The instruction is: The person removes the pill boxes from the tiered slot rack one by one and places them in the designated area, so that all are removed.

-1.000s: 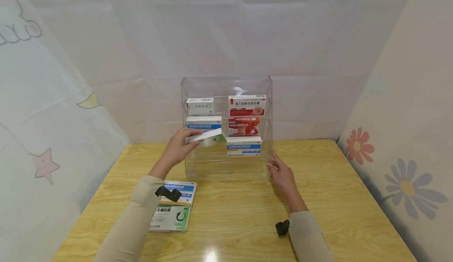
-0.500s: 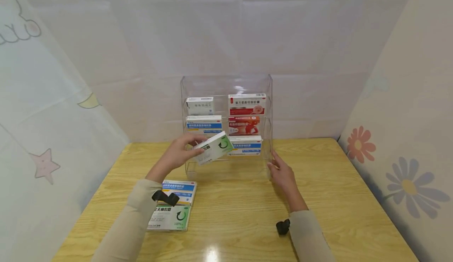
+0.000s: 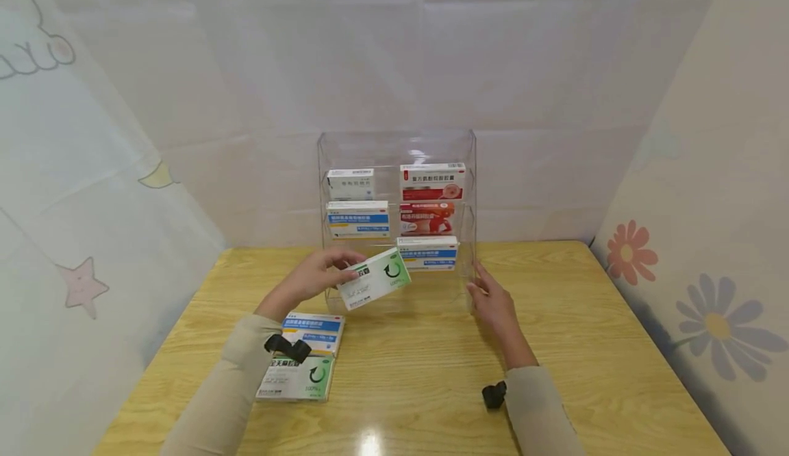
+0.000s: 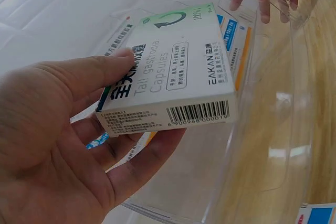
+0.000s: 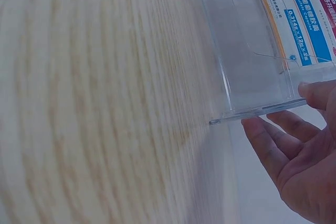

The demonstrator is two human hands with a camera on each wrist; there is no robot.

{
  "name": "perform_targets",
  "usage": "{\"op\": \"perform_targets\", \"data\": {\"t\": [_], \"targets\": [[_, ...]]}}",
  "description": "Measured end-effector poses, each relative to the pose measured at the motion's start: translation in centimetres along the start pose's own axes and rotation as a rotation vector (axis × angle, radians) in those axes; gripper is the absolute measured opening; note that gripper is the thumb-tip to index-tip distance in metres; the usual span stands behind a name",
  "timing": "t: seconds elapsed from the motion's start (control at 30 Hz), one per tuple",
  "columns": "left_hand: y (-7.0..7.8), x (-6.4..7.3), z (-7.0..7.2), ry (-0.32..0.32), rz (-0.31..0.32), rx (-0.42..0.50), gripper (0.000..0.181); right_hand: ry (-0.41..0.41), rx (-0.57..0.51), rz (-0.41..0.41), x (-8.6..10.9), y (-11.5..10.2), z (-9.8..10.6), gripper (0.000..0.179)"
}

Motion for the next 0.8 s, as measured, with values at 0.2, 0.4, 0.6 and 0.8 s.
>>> {"op": "perform_targets", "data": {"t": [0.2, 0.4, 0.6, 0.8], "targets": [[-1.2, 0.0, -1.0, -0.039, 0.054, 0.024, 0.029, 0.001, 0.008, 0.008, 0.2, -0.2, 0.2, 0.062], [-2.0, -0.3, -2.4, -0.105, 0.055, 0.022, 0.030, 0.003, -0.001, -0.004, 0.0, -0.2, 0.1, 0.062], [-2.9, -0.4, -4.1, -0.148, 0.059, 0.009, 0.032, -0.007, -0.022, 0.004, -0.1, -0.2, 0.1, 0.062], [-3.6, -0.3, -5.7, -0.195, 0.091, 0.072, 0.032, -0.020, -0.045, 0.019, -0.3, 0.0, 0.2, 0.061]]}}
Point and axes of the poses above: each hand's wrist, its own x-axis away from the middle knuckle, its own z-axis out of the back of the hand, y = z × x, the point moved 9 cm from there along -x, towards the middle knuckle, and after that the axes turned 9 degrees about -y, right-handed, at the moved point
